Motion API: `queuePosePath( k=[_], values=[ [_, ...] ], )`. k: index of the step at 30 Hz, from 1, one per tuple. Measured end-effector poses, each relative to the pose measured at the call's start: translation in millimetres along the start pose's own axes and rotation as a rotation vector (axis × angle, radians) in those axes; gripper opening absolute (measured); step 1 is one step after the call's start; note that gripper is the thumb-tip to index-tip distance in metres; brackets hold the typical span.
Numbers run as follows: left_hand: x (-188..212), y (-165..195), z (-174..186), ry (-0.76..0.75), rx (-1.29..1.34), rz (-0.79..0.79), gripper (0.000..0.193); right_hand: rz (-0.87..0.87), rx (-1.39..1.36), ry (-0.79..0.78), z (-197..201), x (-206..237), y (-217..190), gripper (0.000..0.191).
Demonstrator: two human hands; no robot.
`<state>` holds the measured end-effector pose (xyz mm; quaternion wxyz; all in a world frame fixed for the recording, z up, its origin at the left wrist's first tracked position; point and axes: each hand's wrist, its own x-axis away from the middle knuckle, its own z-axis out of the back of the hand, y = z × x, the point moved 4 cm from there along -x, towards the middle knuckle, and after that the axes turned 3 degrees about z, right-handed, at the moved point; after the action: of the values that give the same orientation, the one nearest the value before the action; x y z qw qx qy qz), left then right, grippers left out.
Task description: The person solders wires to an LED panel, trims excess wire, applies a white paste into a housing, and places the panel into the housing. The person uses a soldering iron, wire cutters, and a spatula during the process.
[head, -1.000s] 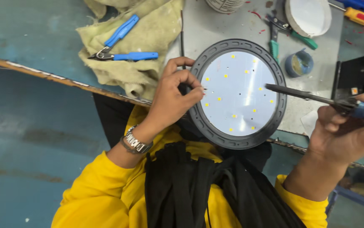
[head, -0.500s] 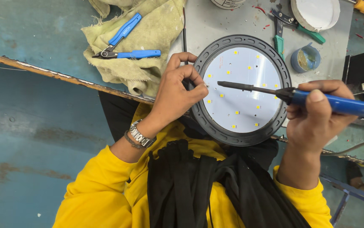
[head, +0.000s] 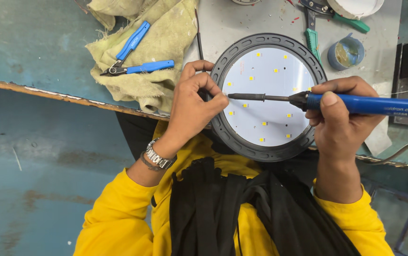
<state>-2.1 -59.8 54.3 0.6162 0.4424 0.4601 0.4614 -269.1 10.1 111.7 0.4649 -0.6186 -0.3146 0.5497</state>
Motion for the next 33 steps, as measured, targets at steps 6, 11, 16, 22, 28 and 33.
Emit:
queuePosePath(
  k=[6,11,16,22,28,33],
  values=[
    [-1.8,-2.2,-1.1,-0.045,0.016,-0.013,0.012,0.008,0.051,-0.007,-2.0,-4.4,-5.7,0.035],
    [-3.0,0.2,-4.6,-0.046,-0.008,-0.004,0.012,-0.018,0.056,-0.005,-0.5,-9.1,-9.9,0.036],
    [-5.0,5.8,-6.1,-0.049,-0.053,-0.007,0.012,-0.025,0.079,-0.036,0.1,-9.6,-13.5,0.035],
    [-5.8,10.6,-8.4,-0.050,-0.085,0.036,0.013,0.074,0.243,-0.130,-2.0,-8.2,-29.0,0.031],
    [-3.3,15.9,-10.1,-0.030,-0.109,-0.043,0.012,0.088,0.204,-0.062,0.2,-7.9,-34.8,0.032],
    [-3.2,13.1,-9.4,-0.030,-0.090,0.018,0.012,0.085,0.171,-0.026,5.9,-9.7,-34.3,0.033]
  ],
)
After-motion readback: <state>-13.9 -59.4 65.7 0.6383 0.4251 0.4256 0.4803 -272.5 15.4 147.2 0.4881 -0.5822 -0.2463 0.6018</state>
